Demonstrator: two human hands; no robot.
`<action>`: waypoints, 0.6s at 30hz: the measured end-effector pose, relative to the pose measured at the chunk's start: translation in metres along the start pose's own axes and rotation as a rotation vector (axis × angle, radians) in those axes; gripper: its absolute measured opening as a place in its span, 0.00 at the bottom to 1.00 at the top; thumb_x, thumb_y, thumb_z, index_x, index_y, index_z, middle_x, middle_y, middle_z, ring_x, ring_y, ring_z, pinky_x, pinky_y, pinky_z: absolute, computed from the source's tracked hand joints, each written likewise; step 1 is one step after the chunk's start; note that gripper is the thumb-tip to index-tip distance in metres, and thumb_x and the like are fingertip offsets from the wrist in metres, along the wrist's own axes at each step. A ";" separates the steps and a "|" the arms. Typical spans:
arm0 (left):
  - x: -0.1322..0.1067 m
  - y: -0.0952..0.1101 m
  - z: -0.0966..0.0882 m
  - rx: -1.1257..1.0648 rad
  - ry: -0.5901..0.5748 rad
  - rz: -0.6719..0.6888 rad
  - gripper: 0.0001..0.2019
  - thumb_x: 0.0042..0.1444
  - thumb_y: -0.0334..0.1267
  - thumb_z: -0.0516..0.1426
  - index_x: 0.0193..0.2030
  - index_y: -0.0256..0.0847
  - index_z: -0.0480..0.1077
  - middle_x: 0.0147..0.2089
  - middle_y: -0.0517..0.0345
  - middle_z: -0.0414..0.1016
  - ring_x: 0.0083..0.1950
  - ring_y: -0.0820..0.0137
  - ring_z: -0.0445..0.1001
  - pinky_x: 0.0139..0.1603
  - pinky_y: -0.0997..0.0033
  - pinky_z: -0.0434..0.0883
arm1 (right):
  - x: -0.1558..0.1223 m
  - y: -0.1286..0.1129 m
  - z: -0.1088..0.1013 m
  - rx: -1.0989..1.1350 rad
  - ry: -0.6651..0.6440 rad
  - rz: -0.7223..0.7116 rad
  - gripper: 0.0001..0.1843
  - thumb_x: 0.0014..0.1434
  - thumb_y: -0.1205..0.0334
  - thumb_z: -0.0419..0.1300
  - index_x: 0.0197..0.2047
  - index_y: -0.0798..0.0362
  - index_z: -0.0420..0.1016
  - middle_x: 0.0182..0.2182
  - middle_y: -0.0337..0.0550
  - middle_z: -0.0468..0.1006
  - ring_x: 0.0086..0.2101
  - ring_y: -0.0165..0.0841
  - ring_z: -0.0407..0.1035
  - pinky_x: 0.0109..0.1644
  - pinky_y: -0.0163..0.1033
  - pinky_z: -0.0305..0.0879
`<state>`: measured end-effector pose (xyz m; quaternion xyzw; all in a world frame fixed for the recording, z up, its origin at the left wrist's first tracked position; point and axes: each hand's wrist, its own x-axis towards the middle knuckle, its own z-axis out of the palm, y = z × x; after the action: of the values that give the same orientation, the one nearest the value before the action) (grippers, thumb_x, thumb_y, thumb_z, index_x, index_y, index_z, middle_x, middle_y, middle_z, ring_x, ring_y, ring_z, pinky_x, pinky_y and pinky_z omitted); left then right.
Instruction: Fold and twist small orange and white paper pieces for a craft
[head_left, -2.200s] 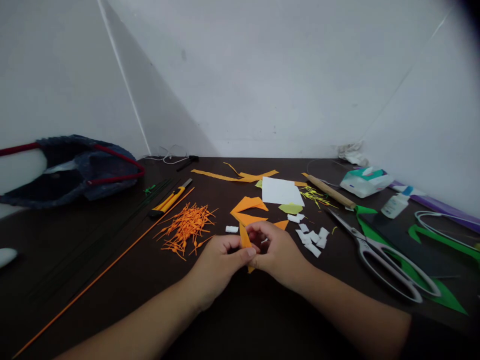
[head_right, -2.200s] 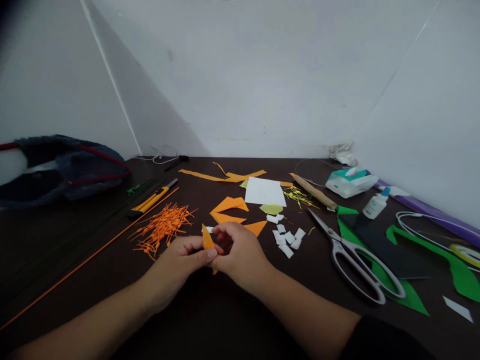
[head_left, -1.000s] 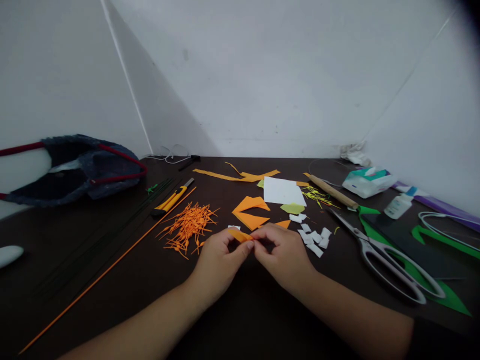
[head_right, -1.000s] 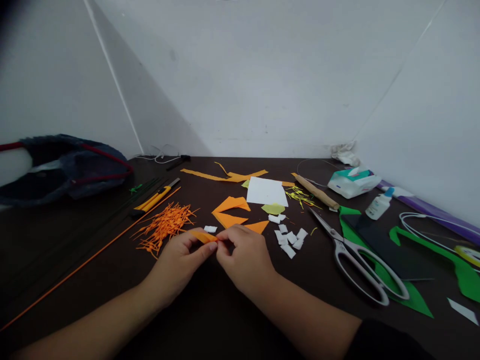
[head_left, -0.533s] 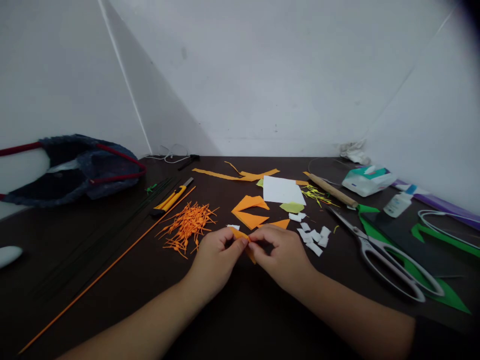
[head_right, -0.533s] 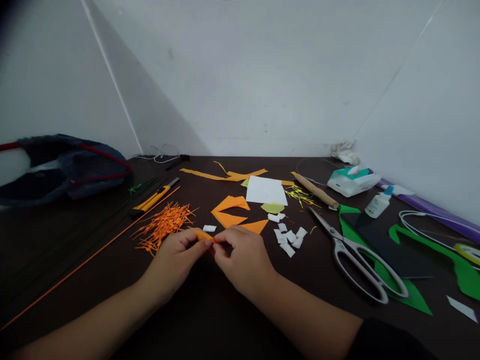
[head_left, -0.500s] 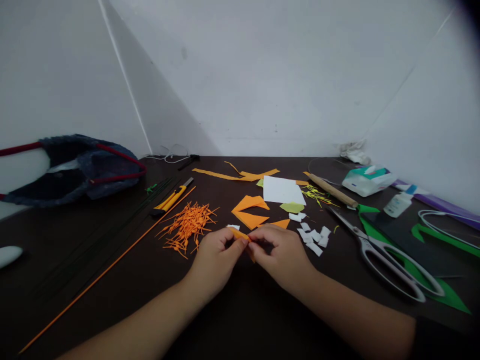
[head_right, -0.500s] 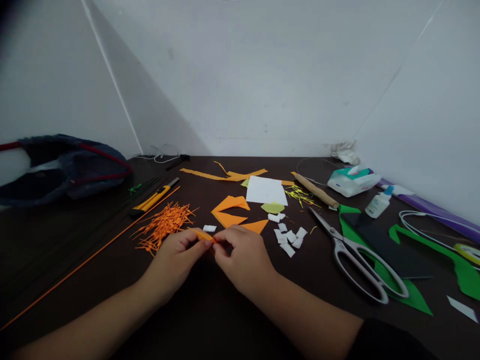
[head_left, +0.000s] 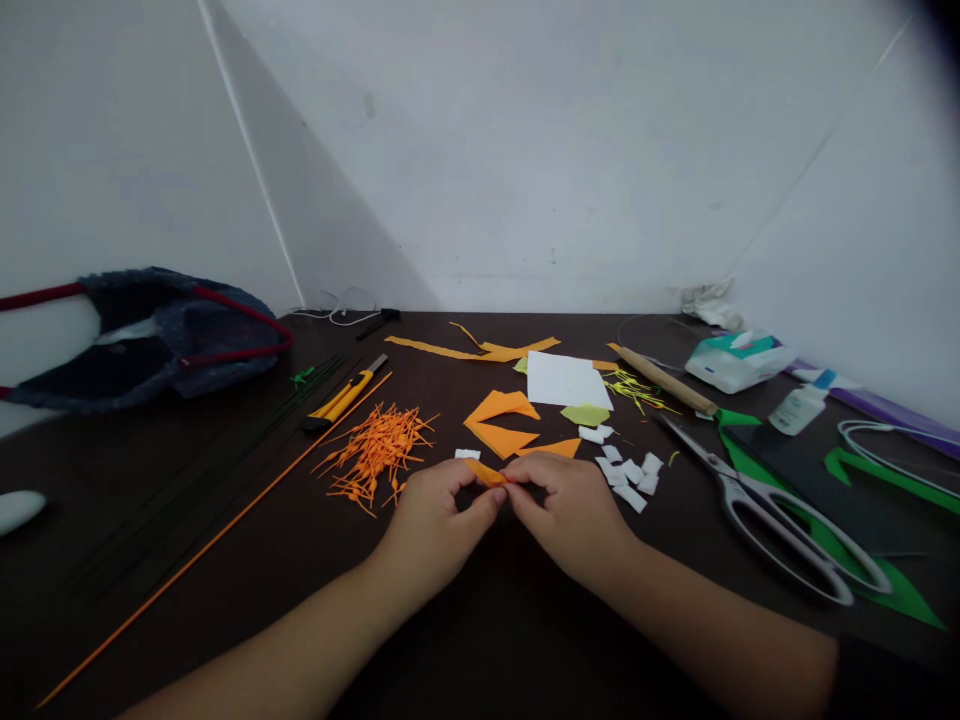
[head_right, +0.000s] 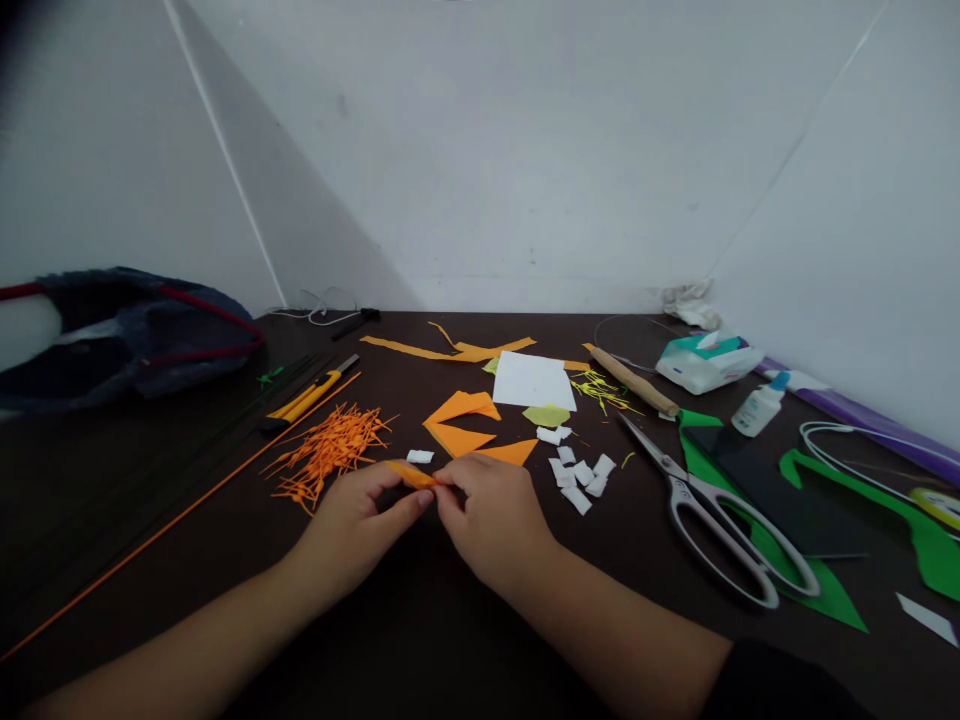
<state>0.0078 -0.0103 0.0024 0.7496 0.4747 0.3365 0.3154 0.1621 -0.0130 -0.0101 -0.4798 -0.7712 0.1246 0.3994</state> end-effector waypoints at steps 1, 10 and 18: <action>0.000 -0.001 0.000 -0.002 -0.006 0.010 0.08 0.51 0.36 0.54 0.35 0.40 0.72 0.33 0.57 0.75 0.34 0.67 0.71 0.37 0.67 0.67 | 0.000 0.000 0.000 0.017 0.003 0.011 0.07 0.48 0.70 0.56 0.28 0.51 0.72 0.26 0.38 0.76 0.29 0.32 0.69 0.35 0.38 0.64; 0.000 0.000 -0.002 -0.115 -0.077 0.021 0.07 0.50 0.35 0.55 0.34 0.40 0.73 0.33 0.56 0.75 0.36 0.67 0.71 0.40 0.67 0.66 | 0.002 0.001 -0.001 0.145 0.000 0.073 0.07 0.43 0.73 0.58 0.22 0.52 0.65 0.26 0.38 0.71 0.27 0.29 0.64 0.30 0.34 0.60; -0.001 -0.003 0.002 -0.379 -0.110 -0.132 0.08 0.52 0.39 0.53 0.30 0.38 0.71 0.32 0.57 0.74 0.35 0.68 0.70 0.37 0.68 0.66 | 0.002 -0.001 0.000 0.182 -0.081 0.226 0.07 0.42 0.65 0.61 0.25 0.52 0.64 0.21 0.34 0.69 0.22 0.27 0.62 0.25 0.32 0.58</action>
<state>0.0075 -0.0104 -0.0009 0.6615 0.4331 0.3567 0.4976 0.1608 -0.0114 -0.0084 -0.5200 -0.7133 0.2573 0.3932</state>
